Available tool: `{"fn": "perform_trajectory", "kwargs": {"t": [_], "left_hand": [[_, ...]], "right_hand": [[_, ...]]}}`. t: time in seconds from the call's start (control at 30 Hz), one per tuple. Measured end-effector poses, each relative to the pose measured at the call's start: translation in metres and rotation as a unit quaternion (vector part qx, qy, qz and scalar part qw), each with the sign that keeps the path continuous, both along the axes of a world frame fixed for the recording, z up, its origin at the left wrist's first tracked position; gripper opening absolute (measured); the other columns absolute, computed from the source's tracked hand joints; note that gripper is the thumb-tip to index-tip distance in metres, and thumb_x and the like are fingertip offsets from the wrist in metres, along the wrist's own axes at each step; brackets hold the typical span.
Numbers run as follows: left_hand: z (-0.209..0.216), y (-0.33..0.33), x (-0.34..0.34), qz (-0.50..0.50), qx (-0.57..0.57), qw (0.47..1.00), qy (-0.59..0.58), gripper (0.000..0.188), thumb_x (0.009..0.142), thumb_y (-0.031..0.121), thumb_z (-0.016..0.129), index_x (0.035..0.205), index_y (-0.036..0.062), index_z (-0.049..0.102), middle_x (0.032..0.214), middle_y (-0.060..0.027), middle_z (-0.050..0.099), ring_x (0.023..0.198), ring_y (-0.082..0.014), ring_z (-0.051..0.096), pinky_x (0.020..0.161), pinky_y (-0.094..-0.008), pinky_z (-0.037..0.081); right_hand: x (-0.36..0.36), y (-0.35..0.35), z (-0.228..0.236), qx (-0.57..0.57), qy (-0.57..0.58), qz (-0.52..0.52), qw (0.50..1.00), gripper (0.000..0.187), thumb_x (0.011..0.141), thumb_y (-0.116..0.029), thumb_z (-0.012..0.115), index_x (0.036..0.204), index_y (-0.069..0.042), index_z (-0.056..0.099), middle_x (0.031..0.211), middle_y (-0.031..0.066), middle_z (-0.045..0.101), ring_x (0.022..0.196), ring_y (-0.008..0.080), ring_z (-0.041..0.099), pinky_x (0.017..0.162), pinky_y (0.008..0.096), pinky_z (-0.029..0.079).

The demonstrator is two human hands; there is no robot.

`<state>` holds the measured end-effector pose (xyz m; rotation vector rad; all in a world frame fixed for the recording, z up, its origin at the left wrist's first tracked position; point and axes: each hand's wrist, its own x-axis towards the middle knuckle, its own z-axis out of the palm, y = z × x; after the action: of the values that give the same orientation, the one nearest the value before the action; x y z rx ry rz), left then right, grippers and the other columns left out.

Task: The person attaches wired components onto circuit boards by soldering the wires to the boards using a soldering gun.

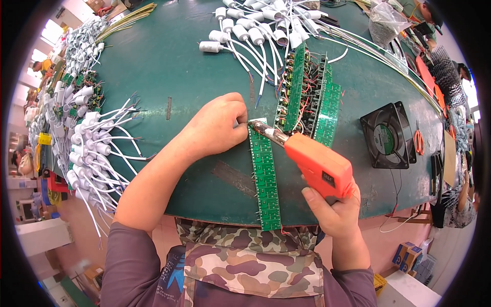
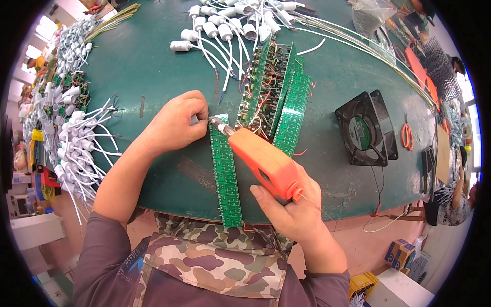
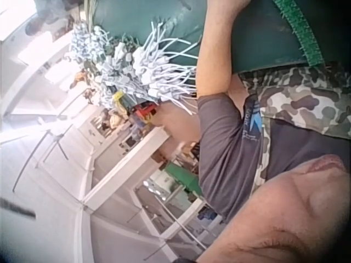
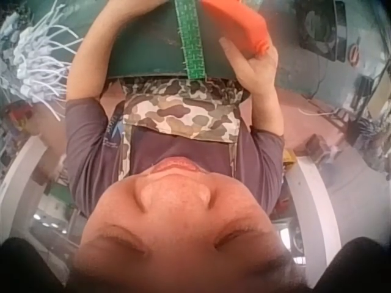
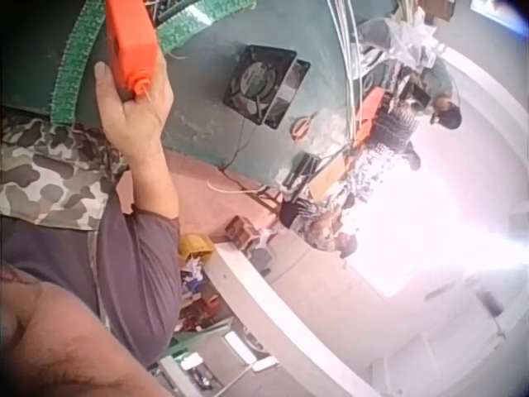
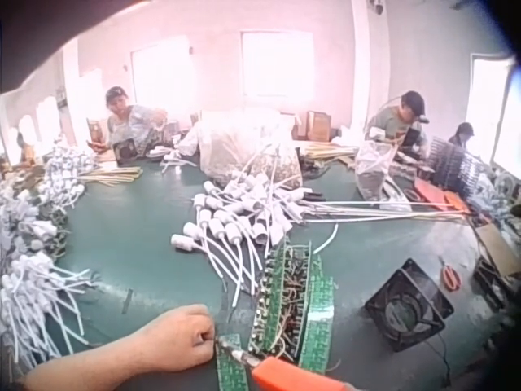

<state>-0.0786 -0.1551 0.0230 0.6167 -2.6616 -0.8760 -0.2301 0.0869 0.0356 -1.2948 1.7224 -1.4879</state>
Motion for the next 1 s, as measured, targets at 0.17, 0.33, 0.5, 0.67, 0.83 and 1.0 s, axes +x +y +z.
{"fn": "perform_trajectory", "kwargs": {"t": [0.17,0.33,0.5,0.67,0.83,1.0], "left_hand": [[0.000,-0.001,0.001,-0.005,-0.004,1.000,-0.001,0.006,0.071,0.001,0.060,0.075,-0.0022,0.056,0.083,-0.0152,0.056,0.079,-0.0338,0.058,0.072,-0.0394,0.048],[0.001,0.000,0.001,-0.002,0.014,1.000,-0.001,0.007,0.073,0.003,0.062,0.076,-0.0018,0.057,0.085,-0.0145,0.056,0.080,-0.0331,0.057,0.072,-0.0390,0.048],[0.002,-0.001,0.002,-0.004,0.008,1.000,-0.013,0.009,0.074,0.004,0.063,0.076,-0.0018,0.057,0.086,-0.0136,0.056,0.080,-0.0324,0.058,0.073,-0.0385,0.048],[0.001,-0.002,0.002,-0.002,0.008,1.000,-0.021,0.009,0.074,0.005,0.063,0.075,-0.0015,0.057,0.086,-0.0139,0.056,0.080,-0.0324,0.058,0.073,-0.0387,0.049],[0.004,-0.003,0.002,-0.003,0.007,1.000,-0.024,0.009,0.074,0.006,0.063,0.075,-0.0012,0.058,0.086,-0.0141,0.057,0.081,-0.0326,0.059,0.074,-0.0388,0.049],[0.006,-0.004,0.002,-0.010,0.001,0.999,-0.046,0.014,0.077,0.015,0.064,0.079,0.0008,0.062,0.087,-0.0142,0.058,0.086,-0.0333,0.059,0.077,-0.0407,0.050]], "right_hand": [[-0.001,0.001,0.004,0.032,-0.001,0.007,0.999,0.044,0.080,-0.006,0.076,0.119,0.004,0.059,0.100,0.0112,0.068,0.083,0.0187,0.066,0.075,0.0292,0.051],[-0.004,0.015,0.003,0.005,-0.024,-0.019,1.000,0.044,0.081,-0.003,0.073,0.121,0.004,0.057,0.102,0.0126,0.068,0.083,0.0152,0.064,0.073,0.0274,0.051],[-0.007,0.022,0.002,-0.034,0.031,0.019,0.999,0.046,0.083,0.001,0.069,0.126,0.005,0.054,0.109,0.0171,0.068,0.081,0.0126,0.063,0.068,0.0254,0.051],[-0.004,0.025,0.003,-0.022,0.026,0.003,0.999,0.044,0.084,-0.001,0.068,0.126,0.006,0.054,0.109,0.0177,0.067,0.075,0.0113,0.061,0.065,0.0247,0.050],[-0.004,0.031,0.003,-0.017,0.022,0.001,1.000,0.043,0.084,0.000,0.067,0.125,0.006,0.054,0.109,0.0173,0.067,0.070,0.0099,0.060,0.060,0.0241,0.049],[0.000,0.031,0.006,-0.020,-0.050,-0.053,0.997,0.036,0.078,-0.001,0.075,0.111,0.004,0.061,0.082,0.0042,0.065,0.067,0.0109,0.059,0.063,0.0251,0.048]]}}
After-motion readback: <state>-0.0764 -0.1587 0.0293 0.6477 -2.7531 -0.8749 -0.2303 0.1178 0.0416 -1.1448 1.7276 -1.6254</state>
